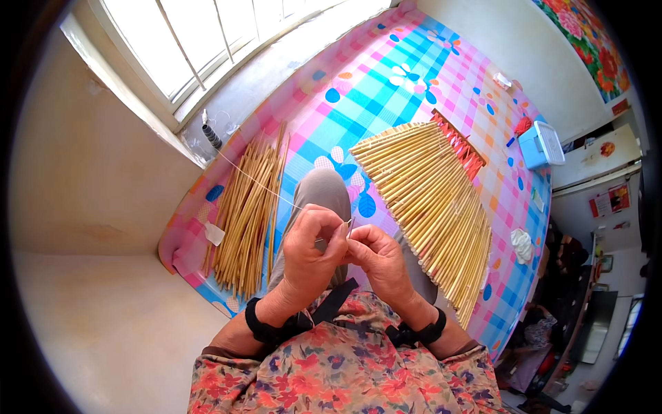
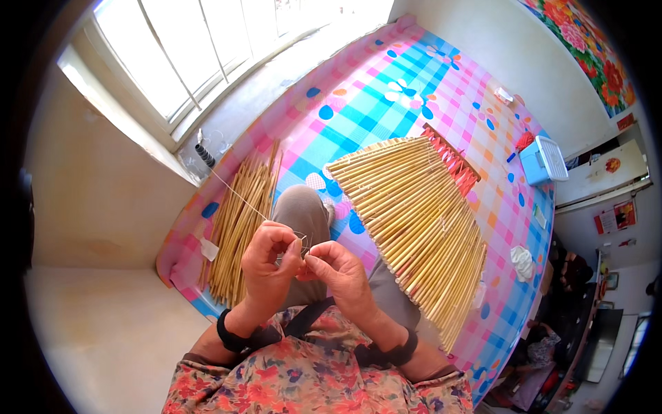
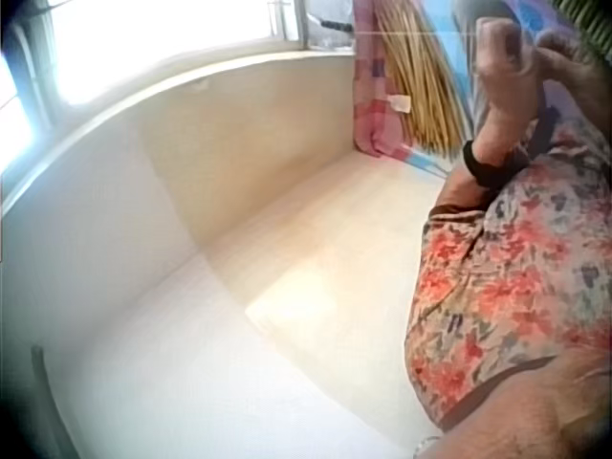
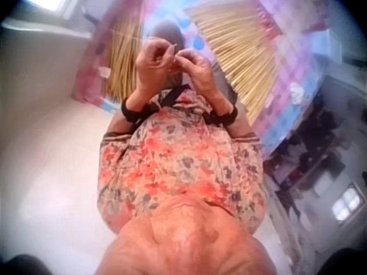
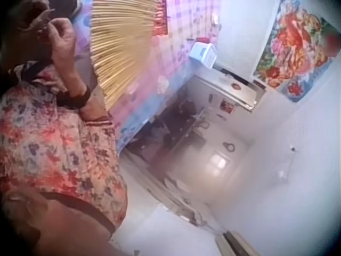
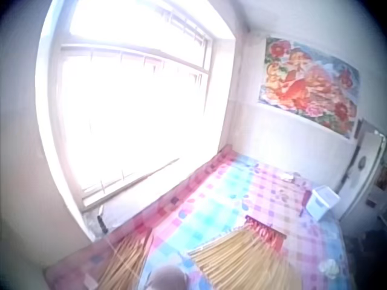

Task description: The person weaves together thin wooden reeds using white thread, passing the thread through a needle and pulling it tight to secure the reeds into a mat.

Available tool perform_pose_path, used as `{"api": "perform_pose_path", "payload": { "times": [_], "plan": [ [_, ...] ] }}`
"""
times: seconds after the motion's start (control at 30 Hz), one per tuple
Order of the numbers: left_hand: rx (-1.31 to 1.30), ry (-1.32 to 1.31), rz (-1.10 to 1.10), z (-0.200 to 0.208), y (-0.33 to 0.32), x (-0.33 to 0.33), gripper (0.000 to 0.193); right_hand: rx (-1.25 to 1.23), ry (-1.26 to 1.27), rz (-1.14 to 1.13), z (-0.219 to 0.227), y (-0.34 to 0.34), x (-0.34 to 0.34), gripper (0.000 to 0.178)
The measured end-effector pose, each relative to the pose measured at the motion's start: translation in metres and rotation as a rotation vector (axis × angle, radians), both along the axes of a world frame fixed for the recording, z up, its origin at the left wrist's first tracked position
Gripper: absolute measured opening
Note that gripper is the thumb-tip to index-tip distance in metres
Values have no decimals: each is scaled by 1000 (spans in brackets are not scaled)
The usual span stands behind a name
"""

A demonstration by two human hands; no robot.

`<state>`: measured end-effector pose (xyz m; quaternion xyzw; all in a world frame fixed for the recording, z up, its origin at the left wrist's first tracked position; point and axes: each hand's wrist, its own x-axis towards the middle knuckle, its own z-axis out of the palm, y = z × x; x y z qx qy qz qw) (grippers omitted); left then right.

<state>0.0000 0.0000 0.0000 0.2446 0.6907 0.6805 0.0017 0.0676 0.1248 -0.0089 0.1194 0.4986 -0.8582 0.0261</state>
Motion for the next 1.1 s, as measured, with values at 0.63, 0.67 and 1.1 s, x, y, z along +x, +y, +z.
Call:
{"api": "perform_pose_path", "payload": {
  "times": [0.63, 0.67, 1.1],
  "plan": [
    [-11, -33, -17, -3, 1, -1, 13, 11, -3, 1, -1, 1, -2, 15],
    [-9, -32, -17, -4, 1, -1, 13, 15, -3, 1, -1, 1, -2, 15],
    [12, -101, 37, -1, 5, 0, 13, 23, 12, -4, -1, 2, -2, 13]
  ]
}}
